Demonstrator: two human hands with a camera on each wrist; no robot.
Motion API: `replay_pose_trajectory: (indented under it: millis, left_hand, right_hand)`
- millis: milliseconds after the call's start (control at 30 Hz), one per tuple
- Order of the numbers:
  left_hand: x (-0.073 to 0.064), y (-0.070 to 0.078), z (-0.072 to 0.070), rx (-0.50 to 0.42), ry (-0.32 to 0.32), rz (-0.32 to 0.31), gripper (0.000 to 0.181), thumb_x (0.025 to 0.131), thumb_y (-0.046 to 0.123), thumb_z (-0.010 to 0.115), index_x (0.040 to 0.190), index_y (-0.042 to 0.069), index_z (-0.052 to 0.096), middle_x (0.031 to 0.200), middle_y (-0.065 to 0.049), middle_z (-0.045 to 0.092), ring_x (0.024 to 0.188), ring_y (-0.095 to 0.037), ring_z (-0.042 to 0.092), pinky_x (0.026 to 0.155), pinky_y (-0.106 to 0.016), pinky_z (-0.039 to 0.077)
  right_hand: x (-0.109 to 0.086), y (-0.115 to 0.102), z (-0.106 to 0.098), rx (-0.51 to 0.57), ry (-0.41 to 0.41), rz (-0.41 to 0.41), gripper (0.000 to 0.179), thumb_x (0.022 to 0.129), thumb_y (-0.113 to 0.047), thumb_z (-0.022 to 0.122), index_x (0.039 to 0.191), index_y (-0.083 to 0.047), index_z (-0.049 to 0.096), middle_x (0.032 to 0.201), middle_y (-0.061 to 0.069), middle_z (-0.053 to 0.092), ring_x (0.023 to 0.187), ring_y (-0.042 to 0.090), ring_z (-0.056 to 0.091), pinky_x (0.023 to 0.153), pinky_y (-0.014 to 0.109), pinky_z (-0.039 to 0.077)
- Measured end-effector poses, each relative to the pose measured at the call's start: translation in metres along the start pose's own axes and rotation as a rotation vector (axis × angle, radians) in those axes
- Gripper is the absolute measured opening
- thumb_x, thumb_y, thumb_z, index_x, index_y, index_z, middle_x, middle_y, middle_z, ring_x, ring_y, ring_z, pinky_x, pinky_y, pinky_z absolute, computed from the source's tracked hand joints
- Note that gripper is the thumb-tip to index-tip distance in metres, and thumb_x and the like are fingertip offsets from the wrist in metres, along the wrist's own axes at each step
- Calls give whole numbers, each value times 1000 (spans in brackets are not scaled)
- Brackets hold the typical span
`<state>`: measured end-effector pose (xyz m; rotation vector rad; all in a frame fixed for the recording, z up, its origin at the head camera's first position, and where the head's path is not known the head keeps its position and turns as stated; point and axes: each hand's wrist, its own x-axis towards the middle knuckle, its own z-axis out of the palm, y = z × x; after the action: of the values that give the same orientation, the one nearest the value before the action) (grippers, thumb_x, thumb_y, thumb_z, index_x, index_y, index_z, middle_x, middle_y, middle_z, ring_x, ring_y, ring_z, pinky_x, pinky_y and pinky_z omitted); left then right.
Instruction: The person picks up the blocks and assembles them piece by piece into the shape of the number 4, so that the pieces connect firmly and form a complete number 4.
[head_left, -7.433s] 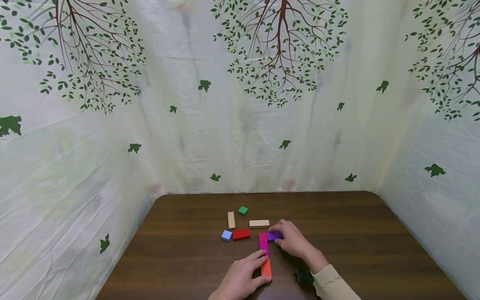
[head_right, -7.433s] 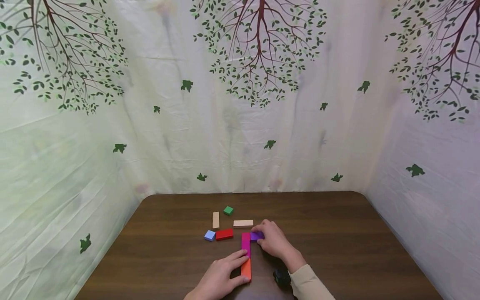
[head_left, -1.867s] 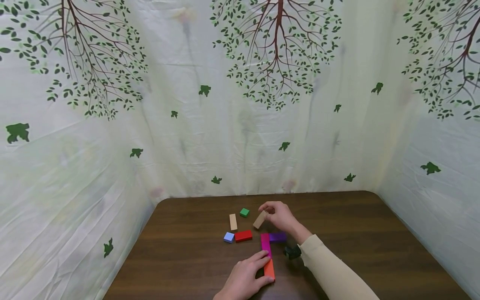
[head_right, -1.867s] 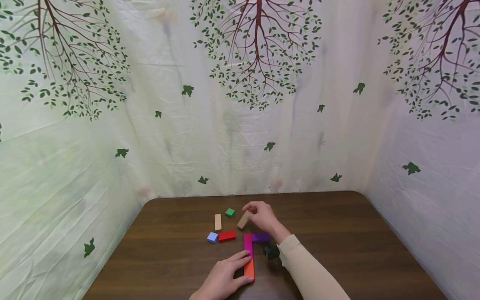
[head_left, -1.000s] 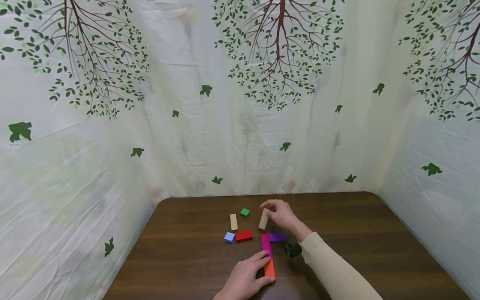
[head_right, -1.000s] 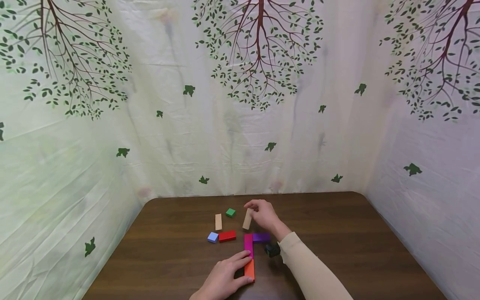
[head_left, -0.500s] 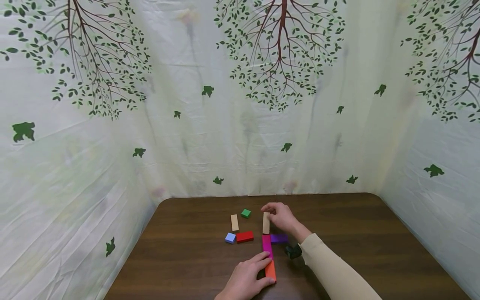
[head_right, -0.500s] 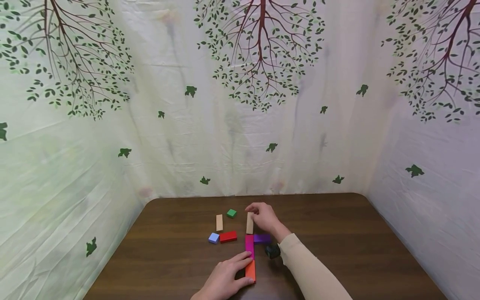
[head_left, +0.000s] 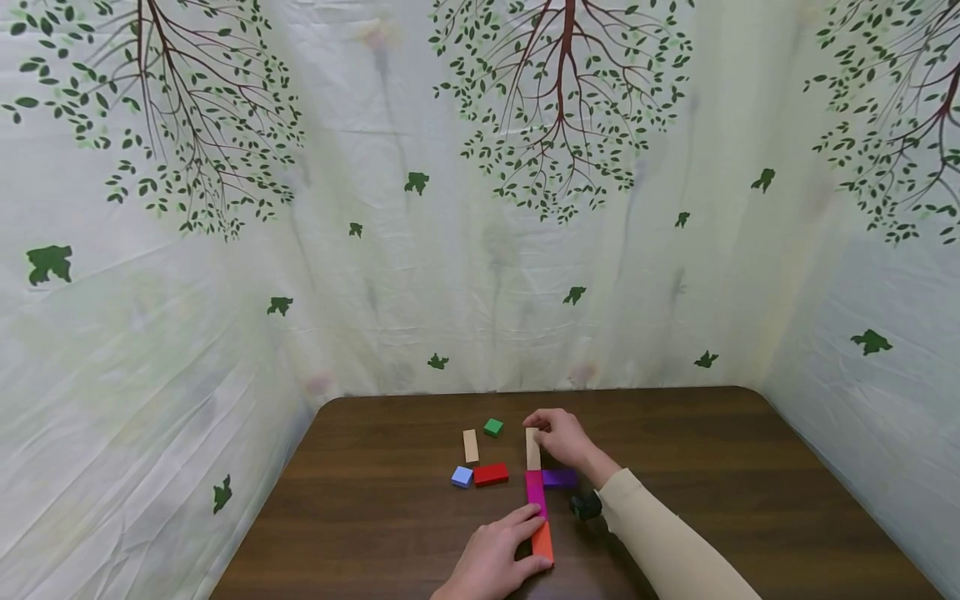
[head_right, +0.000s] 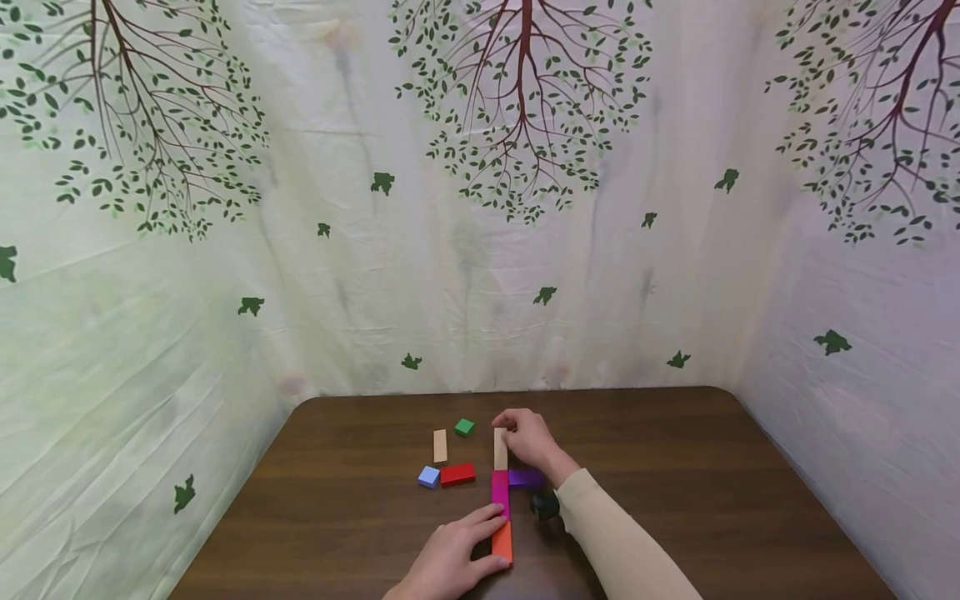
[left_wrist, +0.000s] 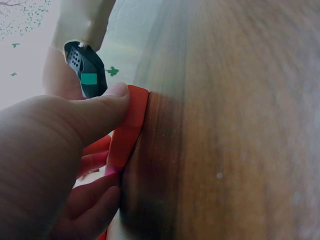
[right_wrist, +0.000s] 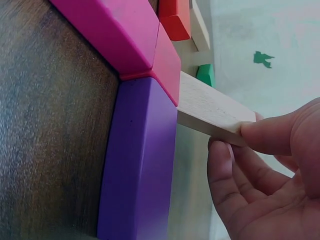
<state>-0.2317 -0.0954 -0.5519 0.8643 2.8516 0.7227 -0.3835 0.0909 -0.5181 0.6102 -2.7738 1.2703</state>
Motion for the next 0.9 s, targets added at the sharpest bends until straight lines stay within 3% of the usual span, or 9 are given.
replay_pose_trajectory:
  millis: [367, 767, 900]
  left_hand:
    - [-1, 3, -3, -1, 14, 13, 60, 91, 58, 66, 140, 23, 62, 147, 10, 52, 124, -12, 57, 89, -49, 53]
    - [-2, 3, -3, -1, 29, 11, 61, 91, 58, 66, 141, 23, 61, 148, 11, 51, 125, -12, 57, 89, -53, 52]
    - [-2, 3, -3, -1, 28, 10, 60, 92, 58, 65, 141, 23, 61, 148, 10, 51, 126, -12, 57, 89, -52, 52]
  right_hand:
    - [0, 3, 6, 20, -42, 28, 28, 93, 0, 64, 120, -2, 71, 113, 8, 69, 97, 25, 67, 76, 37, 56]
    - [2, 7, 11, -83, -71, 10, 30, 93, -5, 67, 122, -6, 71, 120, 8, 67, 109, 26, 60, 89, 46, 51]
    - [1, 7, 12, -92, -72, 7, 29, 92, -4, 67, 121, -6, 72, 118, 9, 66, 106, 26, 59, 87, 46, 50]
